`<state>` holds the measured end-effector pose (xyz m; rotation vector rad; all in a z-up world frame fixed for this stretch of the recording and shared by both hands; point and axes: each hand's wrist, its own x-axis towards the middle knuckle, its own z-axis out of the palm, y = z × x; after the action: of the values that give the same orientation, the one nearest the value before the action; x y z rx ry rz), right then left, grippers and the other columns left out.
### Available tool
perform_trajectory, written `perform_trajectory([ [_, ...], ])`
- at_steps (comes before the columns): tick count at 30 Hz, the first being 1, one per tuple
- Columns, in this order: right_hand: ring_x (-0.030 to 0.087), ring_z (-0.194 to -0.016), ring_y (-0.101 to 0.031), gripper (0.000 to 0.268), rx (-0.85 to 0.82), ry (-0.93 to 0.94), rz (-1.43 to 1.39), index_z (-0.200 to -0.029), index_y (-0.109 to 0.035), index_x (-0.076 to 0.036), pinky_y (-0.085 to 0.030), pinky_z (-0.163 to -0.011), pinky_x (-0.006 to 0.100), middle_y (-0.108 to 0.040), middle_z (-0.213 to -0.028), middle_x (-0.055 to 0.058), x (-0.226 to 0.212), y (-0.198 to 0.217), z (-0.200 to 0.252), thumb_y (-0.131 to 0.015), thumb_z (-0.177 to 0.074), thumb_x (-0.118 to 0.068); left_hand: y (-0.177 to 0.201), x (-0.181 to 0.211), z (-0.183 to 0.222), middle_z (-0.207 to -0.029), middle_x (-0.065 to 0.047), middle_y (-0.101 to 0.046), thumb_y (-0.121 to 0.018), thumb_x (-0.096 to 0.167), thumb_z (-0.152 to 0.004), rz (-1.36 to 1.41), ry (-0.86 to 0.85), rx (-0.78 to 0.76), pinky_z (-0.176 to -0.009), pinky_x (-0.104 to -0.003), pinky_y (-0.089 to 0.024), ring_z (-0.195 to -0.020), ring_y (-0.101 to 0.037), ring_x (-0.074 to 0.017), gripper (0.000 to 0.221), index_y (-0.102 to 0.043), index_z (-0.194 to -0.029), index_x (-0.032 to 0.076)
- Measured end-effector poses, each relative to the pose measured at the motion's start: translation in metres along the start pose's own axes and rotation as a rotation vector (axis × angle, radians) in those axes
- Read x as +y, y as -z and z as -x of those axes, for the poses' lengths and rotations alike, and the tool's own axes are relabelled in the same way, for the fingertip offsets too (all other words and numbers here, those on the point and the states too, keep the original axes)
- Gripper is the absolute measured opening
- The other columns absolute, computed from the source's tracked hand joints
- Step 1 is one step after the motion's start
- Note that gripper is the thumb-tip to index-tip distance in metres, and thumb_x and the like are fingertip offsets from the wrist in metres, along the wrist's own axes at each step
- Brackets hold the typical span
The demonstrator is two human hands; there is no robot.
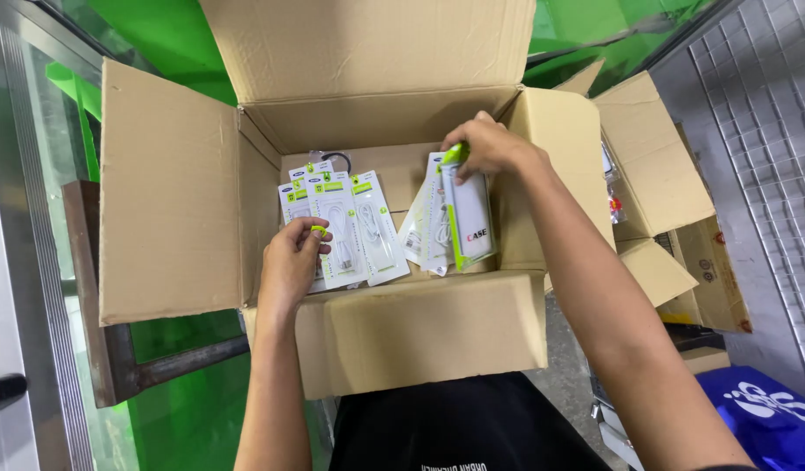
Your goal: The recorder is organizing various boxed and packaged stationery items like phone cases and cables inside a large cardboard box.
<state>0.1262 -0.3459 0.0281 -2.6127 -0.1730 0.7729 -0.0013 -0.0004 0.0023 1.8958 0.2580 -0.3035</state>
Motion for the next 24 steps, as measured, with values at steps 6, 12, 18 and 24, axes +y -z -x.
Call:
perform_trajectory([
  [6, 0.027, -0.102, -0.072, 0.058, 0.189, 0.230, -0.306, -0.116, -0.070, -0.007, -0.056, -0.091, 0.040, -0.075, -0.110, 0.014, -0.006, -0.019, -0.027, -0.093, -0.069, -0.032, -0.002, -0.005, 0.000, -0.093, -0.004, -0.076, -0.057, 0.008, -0.100, 0.033, -0.012, 0.018, -0.064, -0.026, -0.054, -0.080, -0.071, -0.0092, 0.019, -0.071, -0.113, 0.004],
  [12, 0.033, -0.111, -0.068, 0.073, 0.273, 0.269, -0.320, -0.130, -0.060, -0.005, -0.053, -0.095, 0.042, -0.071, -0.118, 0.021, -0.014, -0.067, -0.052, -0.091, -0.071, -0.036, -0.002, 0.005, 0.005, -0.092, -0.006, -0.077, -0.057, 0.007, -0.099, -0.040, -0.006, 0.020, -0.066, -0.027, -0.055, -0.081, -0.072, -0.0098, 0.020, -0.071, -0.113, 0.005],
  [18, 0.044, -0.126, -0.056, 0.077, 0.354, 0.144, -0.181, -0.134, -0.052, 0.008, -0.045, -0.105, 0.047, -0.058, -0.134, 0.034, 0.025, -0.087, -0.070, -0.079, -0.090, -0.049, -0.004, -0.001, 0.000, -0.092, -0.008, -0.078, -0.058, 0.009, -0.099, -0.106, -0.086, -0.003, -0.073, -0.028, -0.058, -0.080, -0.075, -0.0123, 0.019, -0.071, -0.112, 0.003],
  [24, 0.038, -0.097, -0.069, 0.064, 0.110, -0.313, -0.077, -0.117, -0.064, 0.007, -0.056, -0.086, 0.047, -0.068, -0.109, 0.027, 0.047, -0.079, -0.038, -0.071, -0.092, -0.052, -0.021, 0.000, -0.033, -0.093, -0.011, -0.077, -0.059, 0.013, -0.097, -0.127, -0.147, -0.047, -0.075, -0.032, -0.058, -0.083, -0.077, -0.0183, 0.020, -0.073, -0.107, 0.003],
])
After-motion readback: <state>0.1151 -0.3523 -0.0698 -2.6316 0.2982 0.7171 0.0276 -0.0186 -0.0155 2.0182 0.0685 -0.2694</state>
